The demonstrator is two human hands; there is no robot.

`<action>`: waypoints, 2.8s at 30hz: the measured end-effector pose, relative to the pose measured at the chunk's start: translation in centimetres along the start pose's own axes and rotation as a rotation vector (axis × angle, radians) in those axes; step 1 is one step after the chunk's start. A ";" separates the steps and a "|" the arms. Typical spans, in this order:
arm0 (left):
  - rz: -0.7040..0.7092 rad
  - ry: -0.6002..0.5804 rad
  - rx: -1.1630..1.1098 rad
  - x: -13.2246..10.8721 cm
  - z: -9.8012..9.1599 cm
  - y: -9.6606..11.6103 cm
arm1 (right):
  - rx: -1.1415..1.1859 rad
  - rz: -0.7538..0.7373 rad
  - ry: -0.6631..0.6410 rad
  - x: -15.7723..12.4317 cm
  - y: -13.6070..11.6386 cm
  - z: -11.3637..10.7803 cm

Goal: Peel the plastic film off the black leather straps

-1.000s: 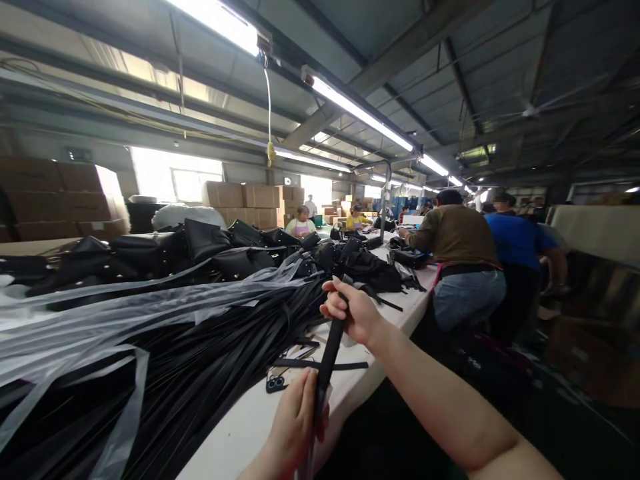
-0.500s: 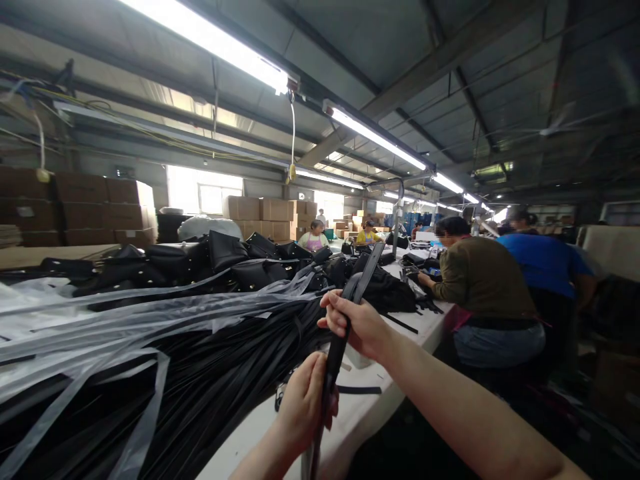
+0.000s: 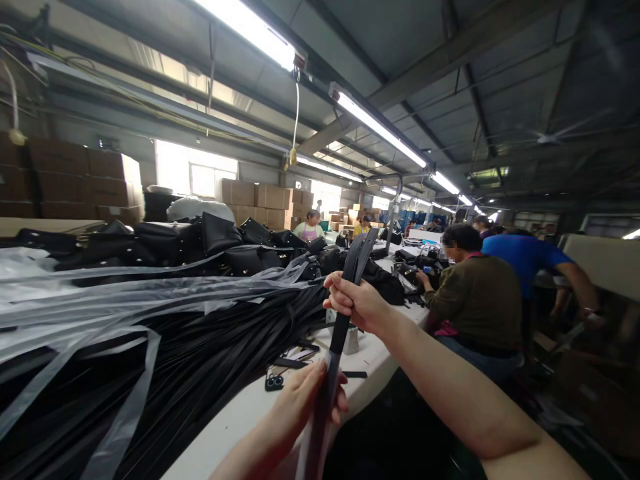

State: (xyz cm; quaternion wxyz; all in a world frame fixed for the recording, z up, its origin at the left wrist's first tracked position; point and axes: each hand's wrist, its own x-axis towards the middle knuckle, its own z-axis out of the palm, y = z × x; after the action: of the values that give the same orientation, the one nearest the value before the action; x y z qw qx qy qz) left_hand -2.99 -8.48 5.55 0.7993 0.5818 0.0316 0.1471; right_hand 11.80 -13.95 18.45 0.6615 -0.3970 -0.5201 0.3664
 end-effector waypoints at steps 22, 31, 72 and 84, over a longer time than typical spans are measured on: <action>0.480 0.094 0.142 2.7 1.2 4.2 | -0.096 -0.046 0.151 0.7 -0.9 1.9; 0.423 0.265 0.425 3.0 1.4 2.3 | -0.104 -0.130 0.234 1.4 -3.3 1.5; 0.618 0.437 0.400 6.8 3.2 10.8 | -0.315 -0.240 0.143 4.9 -3.7 2.6; 0.730 0.601 0.269 6.2 1.6 11.5 | -0.172 0.043 -0.176 1.1 -0.8 1.7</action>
State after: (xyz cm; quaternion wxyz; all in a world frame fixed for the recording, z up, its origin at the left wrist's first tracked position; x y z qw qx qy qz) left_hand 1.02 -5.06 17.63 0.5690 0.5846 0.0737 0.5737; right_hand 10.40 -13.01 19.86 0.5688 -0.4297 -0.5972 0.3678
